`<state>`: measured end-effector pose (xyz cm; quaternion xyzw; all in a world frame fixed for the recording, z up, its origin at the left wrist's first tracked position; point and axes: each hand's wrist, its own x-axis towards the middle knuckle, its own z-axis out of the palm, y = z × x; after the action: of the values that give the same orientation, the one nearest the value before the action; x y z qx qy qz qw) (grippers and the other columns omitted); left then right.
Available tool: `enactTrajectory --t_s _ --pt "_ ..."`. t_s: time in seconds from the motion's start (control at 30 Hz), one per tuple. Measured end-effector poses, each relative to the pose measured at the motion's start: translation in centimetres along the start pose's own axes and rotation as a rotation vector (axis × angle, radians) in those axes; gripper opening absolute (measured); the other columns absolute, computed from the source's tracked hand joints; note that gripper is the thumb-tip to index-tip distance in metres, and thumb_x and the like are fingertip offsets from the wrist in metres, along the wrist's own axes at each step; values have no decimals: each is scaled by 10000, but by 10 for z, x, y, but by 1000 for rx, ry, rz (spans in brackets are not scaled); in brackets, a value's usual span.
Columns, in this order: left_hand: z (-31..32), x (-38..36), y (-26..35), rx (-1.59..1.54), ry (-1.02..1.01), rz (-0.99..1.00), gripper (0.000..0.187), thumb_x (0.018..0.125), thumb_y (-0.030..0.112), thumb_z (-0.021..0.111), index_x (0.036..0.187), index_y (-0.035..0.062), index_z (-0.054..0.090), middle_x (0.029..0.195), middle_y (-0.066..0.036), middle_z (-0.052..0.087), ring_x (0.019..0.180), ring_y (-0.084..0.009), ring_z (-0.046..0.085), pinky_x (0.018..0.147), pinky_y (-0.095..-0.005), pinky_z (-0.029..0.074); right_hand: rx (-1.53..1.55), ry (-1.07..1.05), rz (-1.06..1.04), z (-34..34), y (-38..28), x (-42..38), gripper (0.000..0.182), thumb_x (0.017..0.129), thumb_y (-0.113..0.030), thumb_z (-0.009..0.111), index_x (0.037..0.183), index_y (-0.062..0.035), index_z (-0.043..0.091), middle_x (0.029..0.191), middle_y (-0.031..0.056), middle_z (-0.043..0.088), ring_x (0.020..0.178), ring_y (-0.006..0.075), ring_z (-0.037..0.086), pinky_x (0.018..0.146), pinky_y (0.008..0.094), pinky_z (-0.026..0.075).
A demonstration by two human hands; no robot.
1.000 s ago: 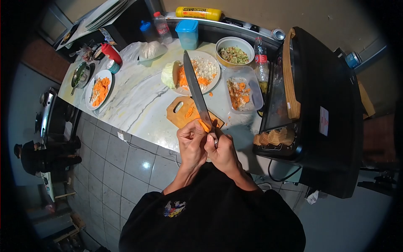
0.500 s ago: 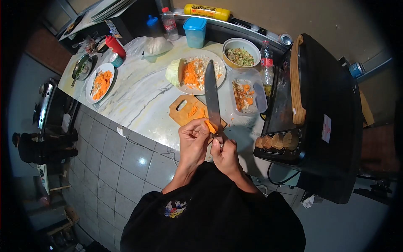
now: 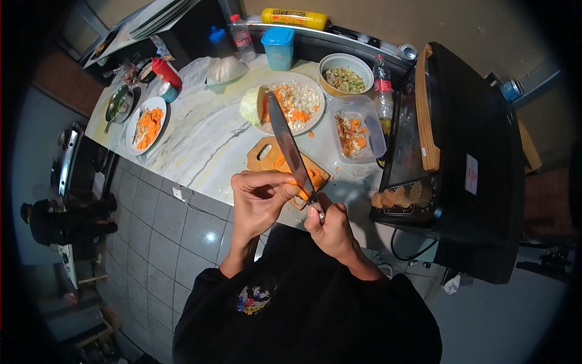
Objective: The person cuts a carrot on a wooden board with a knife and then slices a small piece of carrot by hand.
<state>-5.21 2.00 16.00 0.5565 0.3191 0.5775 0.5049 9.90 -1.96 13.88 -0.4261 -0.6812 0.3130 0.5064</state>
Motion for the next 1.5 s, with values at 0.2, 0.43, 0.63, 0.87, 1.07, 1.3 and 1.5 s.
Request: enactTrajectory --t_s 0.2,0.43,0.63,0.87,1.07,1.3,1.5 --pt "16 -1 -15 -213 59 -108 176 820 75 664 938 -55 647 780 -80 658 662 -70 575 599 -189 460 50 95 49 6 10 -3 224 865 -136 503 703 13 464 511 111 431 413 250 479 426 339 346" --pt "39 -9 -27 -607 46 -312 314 889 55 561 1189 -14 504 859 -67 650 672 -43 550 578 -177 428 27 143 80 3 7 -6 168 880 -142 494 882 21 536 607 146 524 503 309 573 457 353 419" --pt "23 -5 -33 -535 73 -181 190 852 37 610 1030 -28 604 802 -89 660 627 -61 569 557 -187 450 -84 60 99 1 9 -14 178 866 -134 508 800 31 508 566 168 498 486 345 542 454 380 409" --pt "-9 27 19 71 -210 -93 90 760 -30 686 841 -66 668 758 -111 673 699 -122 642 643 -229 520 -17 0 113 -2 -2 -9 204 852 -124 527 726 27 473 526 165 474 456 350 519 440 386 393" --pt "-4 20 19 23 -141 -44 100 801 6 661 876 -60 660 784 -100 666 706 -96 614 635 -204 488 22 71 68 12 8 -12 250 886 -155 485 695 6 468 499 84 448 429 189 492 434 314 350" --pt "45 -4 -2 -631 316 -303 249 908 189 553 1040 -19 590 789 -64 640 670 -83 585 595 -203 456 27 135 82 19 5 -8 282 883 -168 487 657 0 463 522 130 458 456 288 507 460 364 368" --pt "51 -13 -17 -728 276 -299 183 917 192 539 939 16 584 774 -16 610 622 -67 551 580 -195 452 -67 135 -52 10 12 -11 169 881 -132 495 841 31 515 542 141 482 444 296 539 425 358 392"
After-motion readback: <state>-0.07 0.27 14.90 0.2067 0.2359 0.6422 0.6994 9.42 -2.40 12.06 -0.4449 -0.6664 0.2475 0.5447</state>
